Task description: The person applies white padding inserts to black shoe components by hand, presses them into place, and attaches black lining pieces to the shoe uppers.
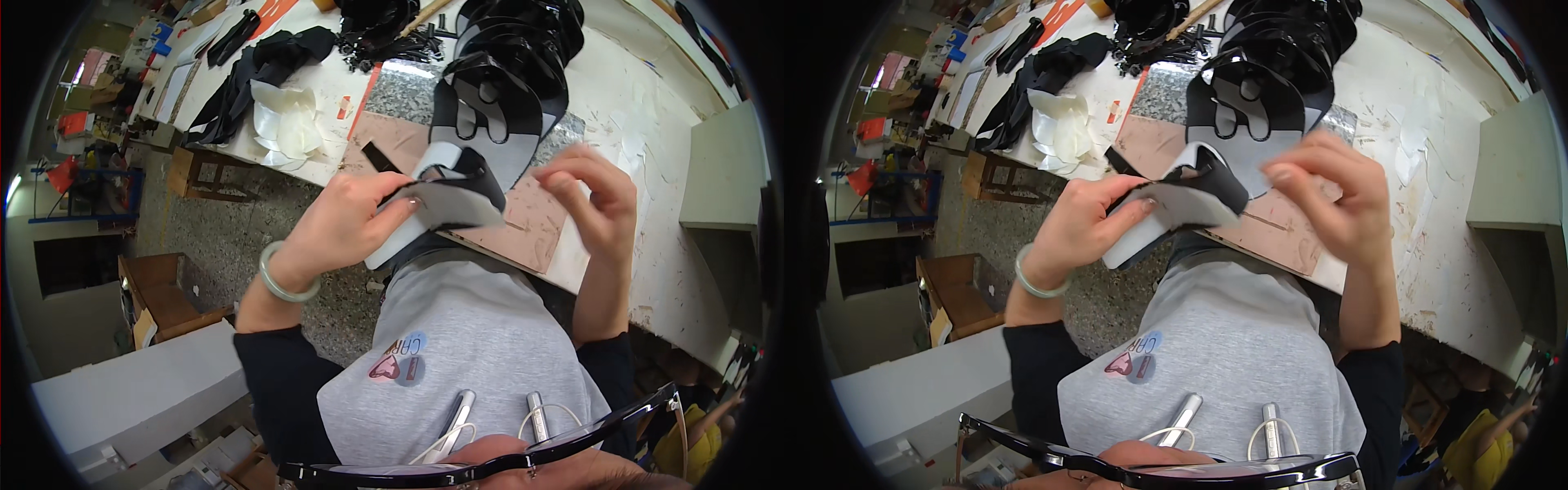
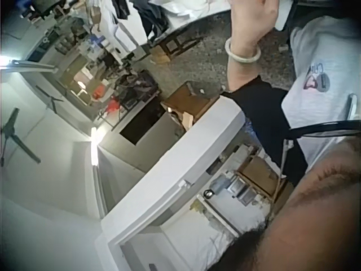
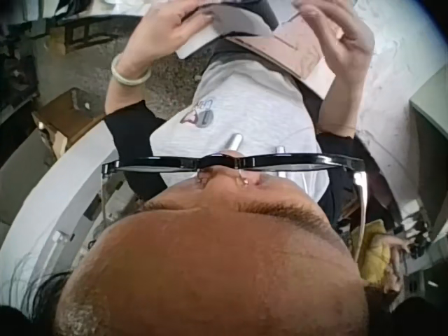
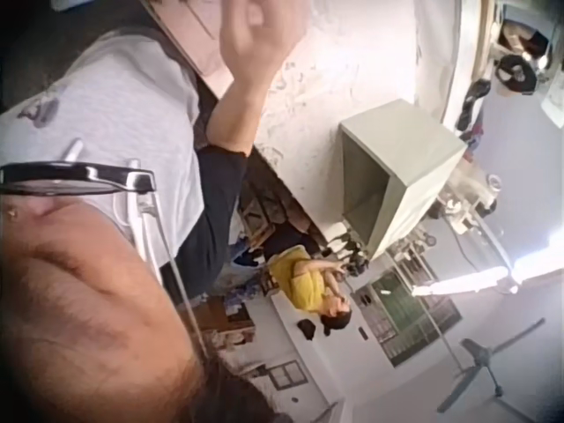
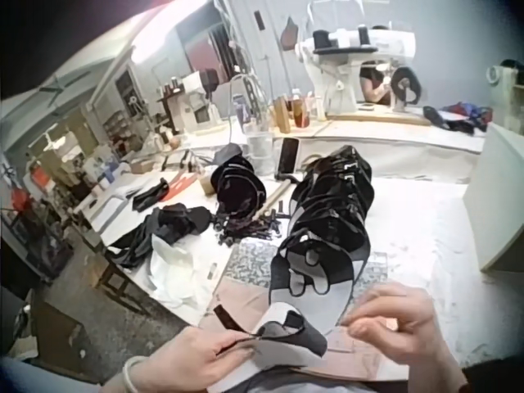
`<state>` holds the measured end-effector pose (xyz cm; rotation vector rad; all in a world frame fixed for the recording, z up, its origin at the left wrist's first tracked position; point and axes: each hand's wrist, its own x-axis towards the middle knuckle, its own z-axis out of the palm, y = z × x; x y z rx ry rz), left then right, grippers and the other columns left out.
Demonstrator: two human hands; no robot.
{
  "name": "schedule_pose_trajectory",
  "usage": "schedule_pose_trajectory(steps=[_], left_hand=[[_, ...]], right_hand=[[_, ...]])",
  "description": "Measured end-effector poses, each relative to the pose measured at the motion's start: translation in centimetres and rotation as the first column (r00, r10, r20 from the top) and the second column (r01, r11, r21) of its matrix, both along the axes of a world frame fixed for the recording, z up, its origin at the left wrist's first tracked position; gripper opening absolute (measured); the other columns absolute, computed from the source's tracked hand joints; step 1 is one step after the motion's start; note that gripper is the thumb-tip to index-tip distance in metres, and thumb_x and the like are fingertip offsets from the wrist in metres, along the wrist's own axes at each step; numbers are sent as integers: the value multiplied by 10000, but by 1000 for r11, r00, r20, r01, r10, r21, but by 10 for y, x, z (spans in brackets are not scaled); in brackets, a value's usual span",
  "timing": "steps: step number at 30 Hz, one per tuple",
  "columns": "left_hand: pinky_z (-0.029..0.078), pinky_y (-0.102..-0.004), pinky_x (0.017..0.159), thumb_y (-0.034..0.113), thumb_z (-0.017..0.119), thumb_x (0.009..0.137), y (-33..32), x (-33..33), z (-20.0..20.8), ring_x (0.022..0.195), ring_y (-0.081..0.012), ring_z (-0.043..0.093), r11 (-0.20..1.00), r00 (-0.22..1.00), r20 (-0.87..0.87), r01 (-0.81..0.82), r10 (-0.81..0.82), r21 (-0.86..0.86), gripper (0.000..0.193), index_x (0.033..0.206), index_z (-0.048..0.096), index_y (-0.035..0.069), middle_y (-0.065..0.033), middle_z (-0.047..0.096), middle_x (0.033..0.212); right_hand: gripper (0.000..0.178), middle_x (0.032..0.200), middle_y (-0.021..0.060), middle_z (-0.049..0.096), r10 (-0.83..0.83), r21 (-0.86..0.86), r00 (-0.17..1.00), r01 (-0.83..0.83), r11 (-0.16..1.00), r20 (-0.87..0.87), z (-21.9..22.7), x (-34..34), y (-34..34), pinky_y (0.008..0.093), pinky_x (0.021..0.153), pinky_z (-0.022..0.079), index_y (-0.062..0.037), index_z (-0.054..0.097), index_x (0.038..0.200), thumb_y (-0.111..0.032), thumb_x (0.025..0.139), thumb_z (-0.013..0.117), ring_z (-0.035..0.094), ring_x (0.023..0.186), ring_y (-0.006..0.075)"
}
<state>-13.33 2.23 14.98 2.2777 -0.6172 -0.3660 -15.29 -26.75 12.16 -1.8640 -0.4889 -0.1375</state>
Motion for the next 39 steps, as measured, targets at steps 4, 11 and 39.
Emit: schedule_pose_trajectory(steps=[4,11,39], left_hand=[[469,-307,559,145,639,839,-19,12,21,559,-225,595,957,964,-73,264,-257,120,201,964,663,-12,-164,648,722],[473,-303,575,183,623,864,-26,25,26,595,-188,607,888,902,-294,390,-316,241,237,996,666,-9,-155,655,725],[456,-311,563,216,545,900,-26,7,9,586,-150,556,920,670,-693,391,-266,25,271,962,662,-21,-130,632,694]], right_hand=[[320,830,96,630,134,-347,965,-48,937,226,2,-7,44,358,799,439,-15,651,1010,-223,774,710,588,840,264],[310,769,74,611,200,-257,979,-182,949,44,-15,-4,31,369,754,426,-36,660,997,-240,771,718,572,793,241],[159,708,65,595,421,23,819,-448,894,-391,-27,-17,48,285,561,438,5,646,753,-145,797,672,549,616,136]])
